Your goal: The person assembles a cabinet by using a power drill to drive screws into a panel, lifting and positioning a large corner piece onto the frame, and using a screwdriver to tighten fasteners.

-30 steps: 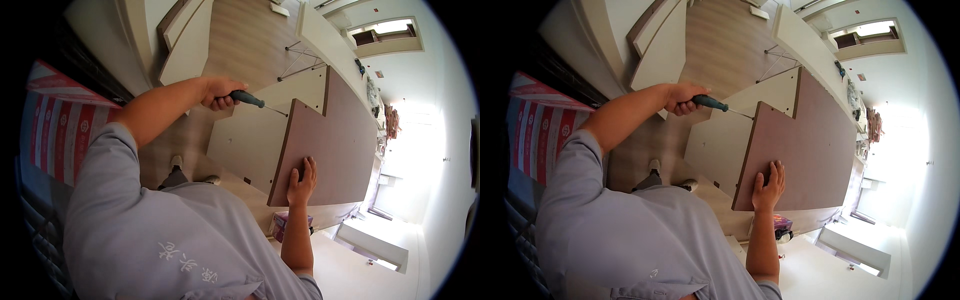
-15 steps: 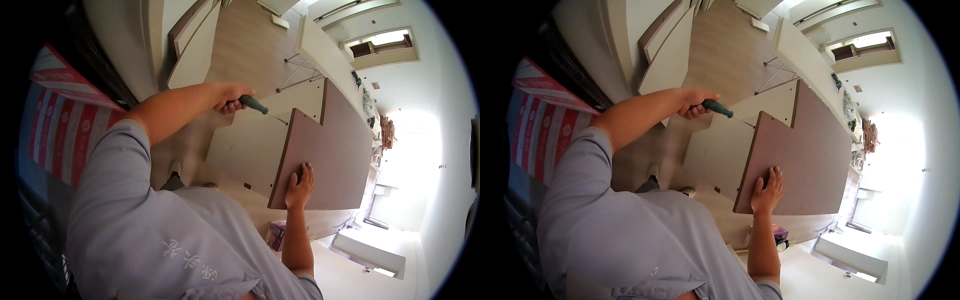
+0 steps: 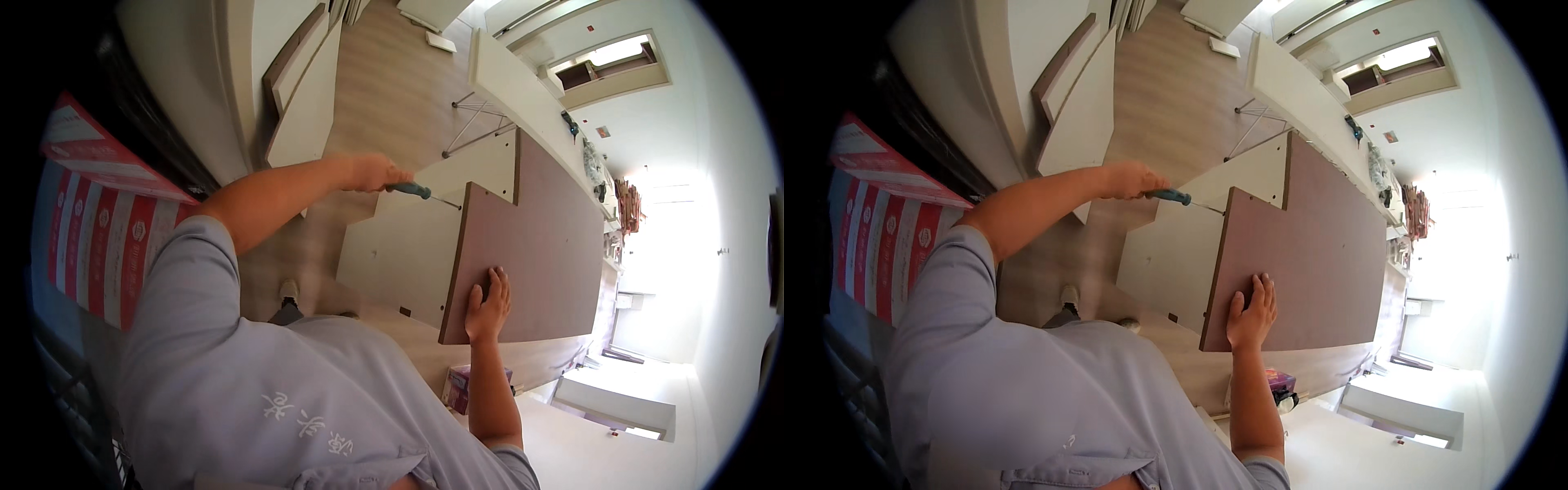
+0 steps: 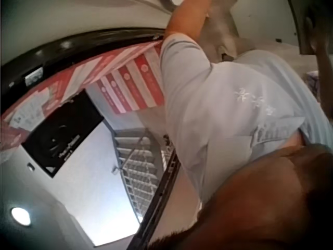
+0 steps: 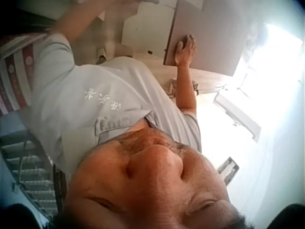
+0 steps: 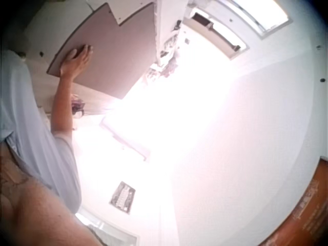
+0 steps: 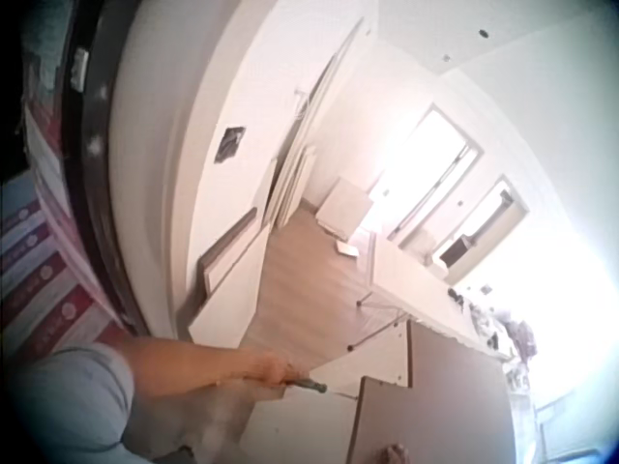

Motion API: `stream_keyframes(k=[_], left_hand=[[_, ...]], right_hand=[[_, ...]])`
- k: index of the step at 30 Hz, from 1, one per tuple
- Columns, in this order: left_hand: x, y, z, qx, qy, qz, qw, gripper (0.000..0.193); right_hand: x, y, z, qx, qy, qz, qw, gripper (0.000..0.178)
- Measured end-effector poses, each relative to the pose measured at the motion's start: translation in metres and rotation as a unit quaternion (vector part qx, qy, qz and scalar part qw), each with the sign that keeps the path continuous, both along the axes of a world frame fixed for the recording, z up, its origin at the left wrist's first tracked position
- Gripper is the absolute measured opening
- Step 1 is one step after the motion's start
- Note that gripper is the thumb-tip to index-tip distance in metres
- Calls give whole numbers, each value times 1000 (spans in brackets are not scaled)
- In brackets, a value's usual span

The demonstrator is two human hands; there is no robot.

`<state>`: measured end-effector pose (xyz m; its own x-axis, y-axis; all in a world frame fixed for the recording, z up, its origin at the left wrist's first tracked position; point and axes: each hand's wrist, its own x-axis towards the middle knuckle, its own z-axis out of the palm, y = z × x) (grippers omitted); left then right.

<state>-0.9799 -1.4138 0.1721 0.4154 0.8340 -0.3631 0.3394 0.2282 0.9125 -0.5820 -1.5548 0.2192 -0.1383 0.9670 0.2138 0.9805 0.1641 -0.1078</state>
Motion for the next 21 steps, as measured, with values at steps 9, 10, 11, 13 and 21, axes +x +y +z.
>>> stream_keyframes(k=[9, 10, 11, 13, 21], left_hand=[[-11, 38, 9, -188, 24, -114, 975, 53], [-8, 45, 14, -214, 34, -118, 969, 50], [-6, 52, 18, -239, 44, -122, 962, 47], [-1, 62, 24, -258, 79, -143, 952, 41], [15, 76, 28, -251, 127, -196, 939, 25]], right_hand=[[2, 2, 5, -4, 4, -20, 1000, 50], [3, 1, 4, 0, 4, -20, 1000, 49], [5, 2, 5, 4, 3, -20, 1000, 49], [6, 1, 4, 12, 22, -13, 1000, 49], [4, -1, 14, 21, 53, -16, 998, 51]])
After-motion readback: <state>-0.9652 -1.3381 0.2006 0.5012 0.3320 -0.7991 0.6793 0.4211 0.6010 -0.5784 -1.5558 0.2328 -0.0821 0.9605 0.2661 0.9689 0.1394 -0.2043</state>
